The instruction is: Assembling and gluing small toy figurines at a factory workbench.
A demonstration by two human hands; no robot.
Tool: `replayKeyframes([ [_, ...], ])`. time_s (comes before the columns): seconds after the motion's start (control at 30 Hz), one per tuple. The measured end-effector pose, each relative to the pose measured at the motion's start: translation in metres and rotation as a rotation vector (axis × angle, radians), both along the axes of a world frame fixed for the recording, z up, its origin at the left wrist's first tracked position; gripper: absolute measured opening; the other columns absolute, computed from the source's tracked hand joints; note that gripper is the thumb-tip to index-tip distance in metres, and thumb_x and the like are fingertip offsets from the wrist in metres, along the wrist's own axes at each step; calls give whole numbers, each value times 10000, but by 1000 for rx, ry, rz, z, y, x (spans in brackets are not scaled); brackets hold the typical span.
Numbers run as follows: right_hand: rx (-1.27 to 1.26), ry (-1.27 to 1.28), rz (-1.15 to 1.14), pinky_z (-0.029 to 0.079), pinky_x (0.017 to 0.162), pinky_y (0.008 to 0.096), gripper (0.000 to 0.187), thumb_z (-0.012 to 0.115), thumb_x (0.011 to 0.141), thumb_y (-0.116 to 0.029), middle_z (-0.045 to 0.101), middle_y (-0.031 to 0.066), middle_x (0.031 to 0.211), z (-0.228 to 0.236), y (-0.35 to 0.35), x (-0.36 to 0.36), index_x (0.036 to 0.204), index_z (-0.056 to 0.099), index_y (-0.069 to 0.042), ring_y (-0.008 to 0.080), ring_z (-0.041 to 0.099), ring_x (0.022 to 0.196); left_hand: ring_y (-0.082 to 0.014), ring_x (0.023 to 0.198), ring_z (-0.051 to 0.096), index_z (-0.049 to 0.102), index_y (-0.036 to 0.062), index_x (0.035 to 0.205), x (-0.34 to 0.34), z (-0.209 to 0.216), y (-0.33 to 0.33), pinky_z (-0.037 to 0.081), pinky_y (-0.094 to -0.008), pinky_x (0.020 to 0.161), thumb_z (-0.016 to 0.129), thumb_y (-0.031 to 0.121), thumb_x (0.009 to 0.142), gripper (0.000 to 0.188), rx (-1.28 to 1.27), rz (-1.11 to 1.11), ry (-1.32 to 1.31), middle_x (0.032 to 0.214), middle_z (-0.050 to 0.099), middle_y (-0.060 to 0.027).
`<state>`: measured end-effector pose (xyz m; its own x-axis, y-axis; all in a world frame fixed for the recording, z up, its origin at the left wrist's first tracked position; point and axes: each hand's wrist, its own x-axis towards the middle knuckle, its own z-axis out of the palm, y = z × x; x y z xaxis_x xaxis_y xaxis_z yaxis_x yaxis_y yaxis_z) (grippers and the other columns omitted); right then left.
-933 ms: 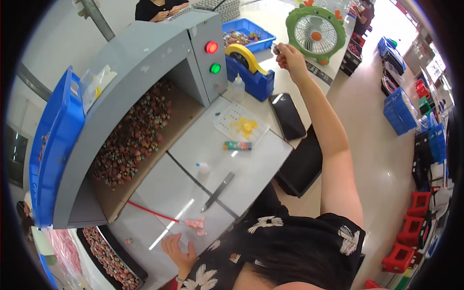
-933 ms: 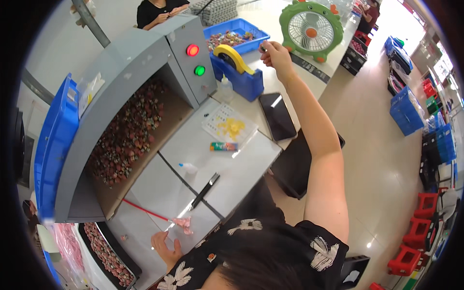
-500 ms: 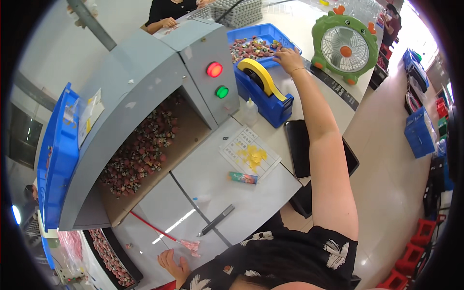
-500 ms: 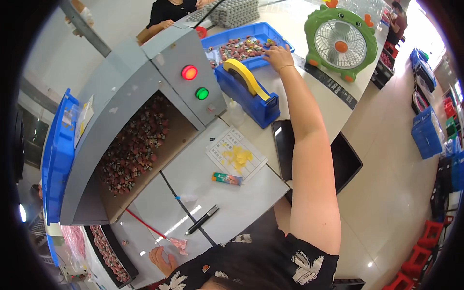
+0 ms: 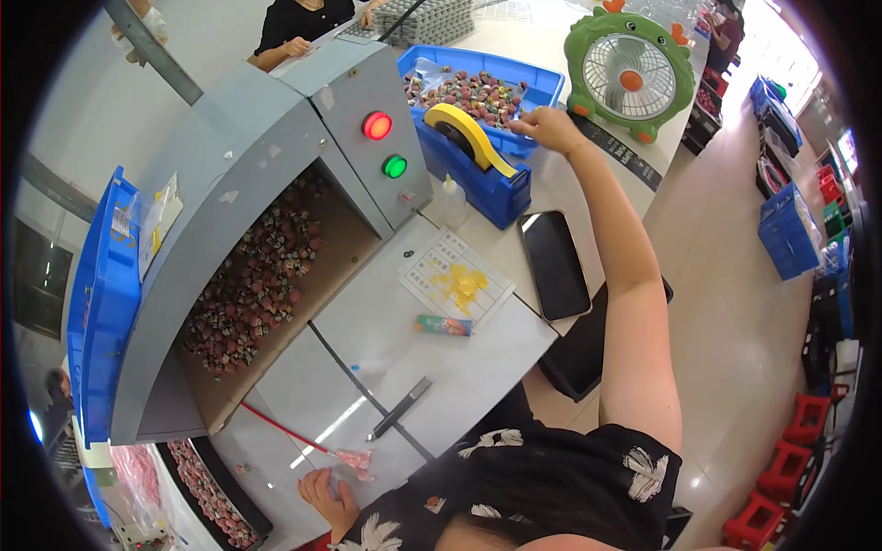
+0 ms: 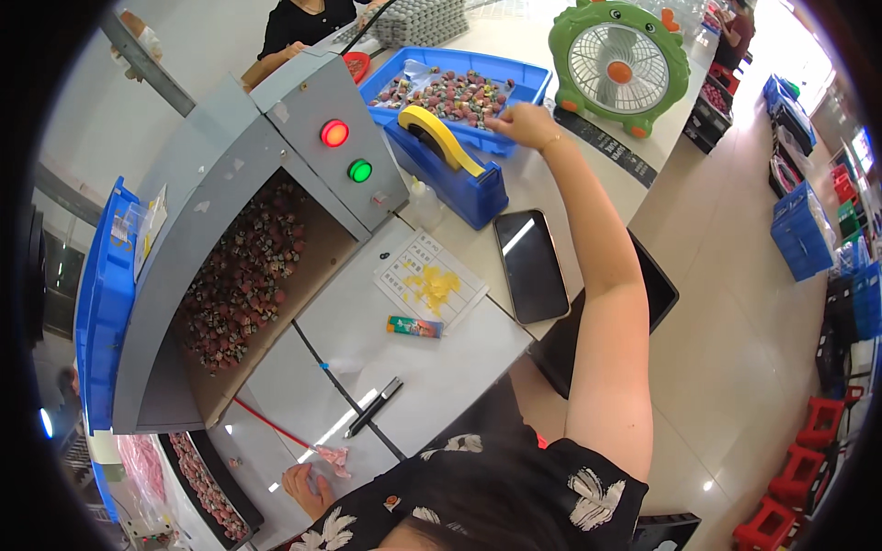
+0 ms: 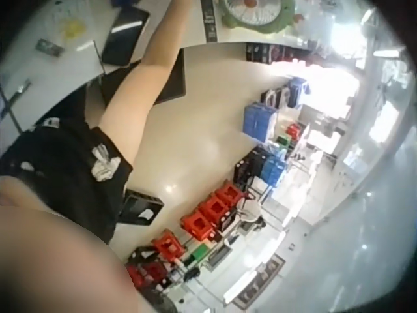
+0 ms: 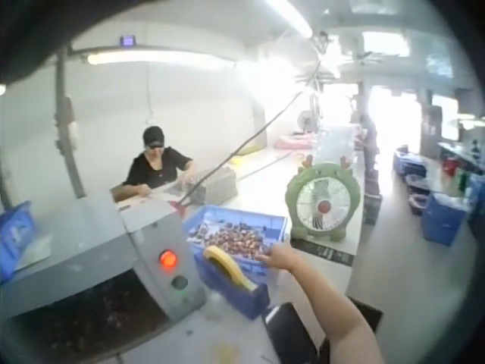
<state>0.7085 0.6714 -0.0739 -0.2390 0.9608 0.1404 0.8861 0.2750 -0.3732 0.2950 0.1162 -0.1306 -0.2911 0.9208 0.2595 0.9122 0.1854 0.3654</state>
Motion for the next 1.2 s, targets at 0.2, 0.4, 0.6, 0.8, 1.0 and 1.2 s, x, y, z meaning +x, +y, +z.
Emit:
replayKeyframes([
  [0.2, 508, 143, 201, 393, 741, 337, 293, 541, 820, -265, 564, 90, 716, -31, -66, -8, 669, 634, -32, 248, 519, 775, -324, 935, 438, 530, 23, 944, -5, 9, -36, 260, -447, 917, 562, 171, 720, 270, 13, -19, -41, 943, 499, -145],
  [0.4, 486, 188, 102, 361, 900, 314, 283, 456, 879, -235, 617, 88, 984, -58, -117, -14, 992, 624, -36, 217, 512, 1041, -324, 912, 441, 520, 27, 936, -39, 11, -72, 329, -404, 843, 583, 102, 699, 256, 117, -122, -21, 949, 500, -136],
  [0.6, 311, 726, -74, 426, 720, 233, 271, 526, 842, -144, 611, 54, 963, -79, -159, -1, 1080, 572, -23, 115, 559, 831, -323, 910, 443, 535, 35, 914, -46, 4, -114, 315, -433, 875, 595, 97, 679, 250, 196, -203, -94, 941, 501, -127],
  [0.8, 250, 523, -478, 449, 766, 289, 349, 560, 775, -187, 614, 101, 964, -110, -155, 43, 1081, 560, -20, 180, 591, 840, -334, 919, 440, 507, 16, 956, -41, 4, -103, 338, -412, 837, 575, 55, 697, 271, 138, -241, -38, 969, 489, -152],
  [1.0, 387, 325, -409, 437, 808, 314, 317, 531, 744, -79, 595, 117, 976, -111, -88, 88, 1059, 571, -85, 247, 564, 904, -339, 900, 443, 507, 7, 948, -18, -5, -72, 337, -424, 829, 565, 61, 689, 271, 71, -138, -35, 950, 491, -159],
  [1.2, 375, 428, -385, 412, 855, 335, 391, 494, 716, -21, 581, 136, 1025, -112, 5, 118, 1103, 522, -74, 264, 529, 1005, -338, 779, 512, 604, 42, 900, 8, -5, -25, 382, -438, 680, 534, 190, 782, 202, -63, -227, 259, 861, 568, -144],
])
